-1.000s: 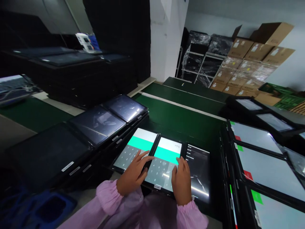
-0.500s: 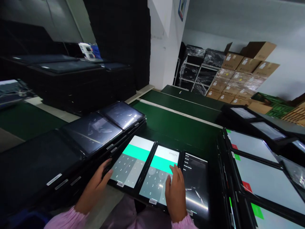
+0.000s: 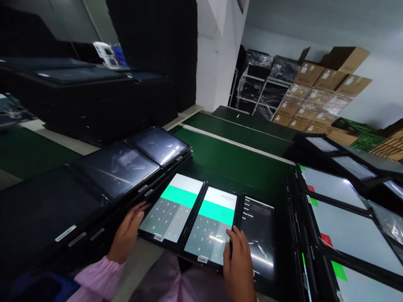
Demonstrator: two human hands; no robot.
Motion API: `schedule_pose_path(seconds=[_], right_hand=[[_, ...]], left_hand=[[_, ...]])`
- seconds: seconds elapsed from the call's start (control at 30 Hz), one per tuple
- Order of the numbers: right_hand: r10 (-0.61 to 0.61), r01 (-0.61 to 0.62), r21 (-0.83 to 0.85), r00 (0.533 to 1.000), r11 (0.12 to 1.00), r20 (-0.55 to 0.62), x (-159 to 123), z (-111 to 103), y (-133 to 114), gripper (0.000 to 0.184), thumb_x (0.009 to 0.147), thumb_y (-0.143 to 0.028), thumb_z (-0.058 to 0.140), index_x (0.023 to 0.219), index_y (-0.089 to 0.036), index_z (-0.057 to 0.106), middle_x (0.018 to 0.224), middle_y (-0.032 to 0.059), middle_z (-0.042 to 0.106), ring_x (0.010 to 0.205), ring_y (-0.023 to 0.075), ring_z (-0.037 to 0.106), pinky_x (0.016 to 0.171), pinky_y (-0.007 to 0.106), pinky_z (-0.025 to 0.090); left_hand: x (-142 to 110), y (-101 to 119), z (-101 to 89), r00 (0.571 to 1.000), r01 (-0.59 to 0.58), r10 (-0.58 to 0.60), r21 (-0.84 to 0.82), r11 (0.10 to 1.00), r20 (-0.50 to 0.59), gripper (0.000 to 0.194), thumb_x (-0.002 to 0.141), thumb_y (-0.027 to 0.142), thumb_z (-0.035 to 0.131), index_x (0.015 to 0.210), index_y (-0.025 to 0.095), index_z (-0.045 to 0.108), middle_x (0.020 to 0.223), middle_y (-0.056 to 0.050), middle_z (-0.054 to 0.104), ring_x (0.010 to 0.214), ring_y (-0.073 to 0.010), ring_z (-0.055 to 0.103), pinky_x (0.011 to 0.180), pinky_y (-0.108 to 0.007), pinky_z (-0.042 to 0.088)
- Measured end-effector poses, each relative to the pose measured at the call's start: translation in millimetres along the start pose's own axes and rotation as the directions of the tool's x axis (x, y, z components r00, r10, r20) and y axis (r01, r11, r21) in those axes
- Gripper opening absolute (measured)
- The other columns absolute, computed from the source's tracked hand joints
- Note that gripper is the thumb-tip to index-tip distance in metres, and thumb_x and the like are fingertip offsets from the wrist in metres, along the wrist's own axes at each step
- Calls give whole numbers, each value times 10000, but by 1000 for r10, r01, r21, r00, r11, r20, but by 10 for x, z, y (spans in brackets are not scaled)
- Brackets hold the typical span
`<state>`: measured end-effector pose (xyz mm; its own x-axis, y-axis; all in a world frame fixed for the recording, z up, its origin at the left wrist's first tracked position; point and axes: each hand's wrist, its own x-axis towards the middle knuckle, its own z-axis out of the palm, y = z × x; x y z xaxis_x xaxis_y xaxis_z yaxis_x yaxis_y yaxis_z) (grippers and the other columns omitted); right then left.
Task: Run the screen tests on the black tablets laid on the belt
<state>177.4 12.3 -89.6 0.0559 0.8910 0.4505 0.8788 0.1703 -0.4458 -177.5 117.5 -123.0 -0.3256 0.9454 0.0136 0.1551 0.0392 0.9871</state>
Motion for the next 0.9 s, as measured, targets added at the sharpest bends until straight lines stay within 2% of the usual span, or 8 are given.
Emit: schedule_pose_path(seconds=[0.2, 0.6, 0.9], right_hand=[[-22, 19, -74, 999, 997, -29, -22, 46, 37, 339, 1107, -342, 436, 1402, -249, 575, 1435, 100, 620, 1330, 312, 590, 998, 497, 587], [-49, 44, -88, 998, 995, -47, -1, 144, 123, 349, 1109, -374, 430, 1403, -254, 575, 1409, 107, 638, 1295, 336, 617, 954, 511, 607], [-30, 24, -67, 996, 997, -85, -17, 153, 133, 358, 1111, -361, 426, 1431, -273, 559, 1451, 92, 611, 1346, 329, 581, 992, 504, 592]], left_hand=[[36, -125, 52, 993, -103, 104, 15, 995, -56, 548, 989, 629, 479, 1281, 199, 652, 1350, -132, 699, 1313, -329, 619, 1166, -502, 466], [34, -235, 60, 991, -115, 114, -9, 993, -76, 587, 1003, 661, 429, 1264, 189, 662, 1305, -129, 721, 1264, -329, 651, 1119, -484, 501], [15, -198, 112, 990, -72, 66, -41, 997, -123, 605, 983, 695, 437, 1246, 194, 650, 1255, -131, 755, 1221, -327, 682, 1061, -462, 546]])
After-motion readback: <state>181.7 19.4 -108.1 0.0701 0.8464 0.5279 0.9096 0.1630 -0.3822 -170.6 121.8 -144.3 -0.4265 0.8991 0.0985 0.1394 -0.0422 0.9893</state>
